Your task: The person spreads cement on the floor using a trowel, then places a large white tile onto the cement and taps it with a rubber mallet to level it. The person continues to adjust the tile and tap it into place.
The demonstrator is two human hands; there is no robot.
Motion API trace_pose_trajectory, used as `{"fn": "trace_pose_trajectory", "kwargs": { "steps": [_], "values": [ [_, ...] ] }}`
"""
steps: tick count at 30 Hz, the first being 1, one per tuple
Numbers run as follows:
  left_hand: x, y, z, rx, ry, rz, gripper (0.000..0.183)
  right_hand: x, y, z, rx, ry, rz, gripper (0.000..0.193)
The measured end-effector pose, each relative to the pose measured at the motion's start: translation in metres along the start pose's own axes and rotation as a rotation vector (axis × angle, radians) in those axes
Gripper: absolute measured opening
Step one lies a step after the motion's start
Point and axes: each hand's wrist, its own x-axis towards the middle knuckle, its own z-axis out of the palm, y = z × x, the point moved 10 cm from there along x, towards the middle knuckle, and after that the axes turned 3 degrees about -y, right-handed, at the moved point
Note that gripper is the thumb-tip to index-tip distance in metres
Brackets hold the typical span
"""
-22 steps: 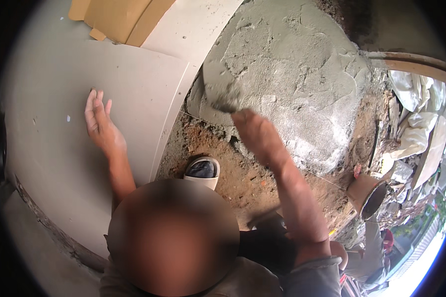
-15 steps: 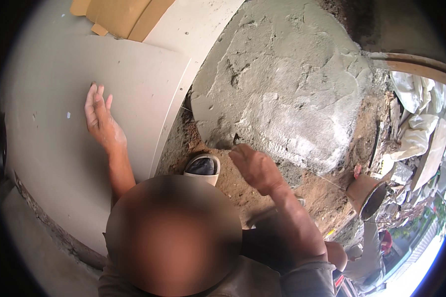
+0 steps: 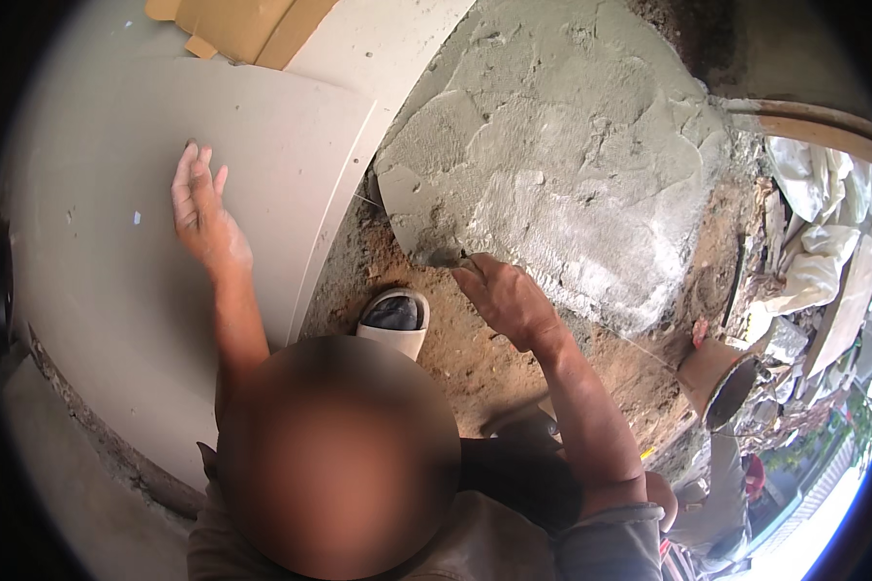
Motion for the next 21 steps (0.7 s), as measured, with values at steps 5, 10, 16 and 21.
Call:
{"fn": "trace_pose_trajectory", "kwargs": {
  "steps": [5,10,16,21],
  "values": [
    [0.000,0.000,0.002,-0.051,0.017,0.013,0.040,-0.001,-0.009,-0.024,-0.331,0.052,-0.022,0.034],
    [-0.001,0.002,-0.003,-0.009,0.012,0.012,0.042,-0.011,-0.015,-0.051,-0.264,-0.032,0.003,0.032],
    [-0.002,-0.003,0.000,-0.028,-0.001,-0.003,0.044,0.003,-0.013,-0.050,-0.213,-0.007,-0.048,0.033],
    [0.003,-0.001,0.014,-0.026,-0.002,-0.015,0.043,0.002,-0.022,-0.074,-0.480,0.176,-0.202,0.028]
  ]
}}
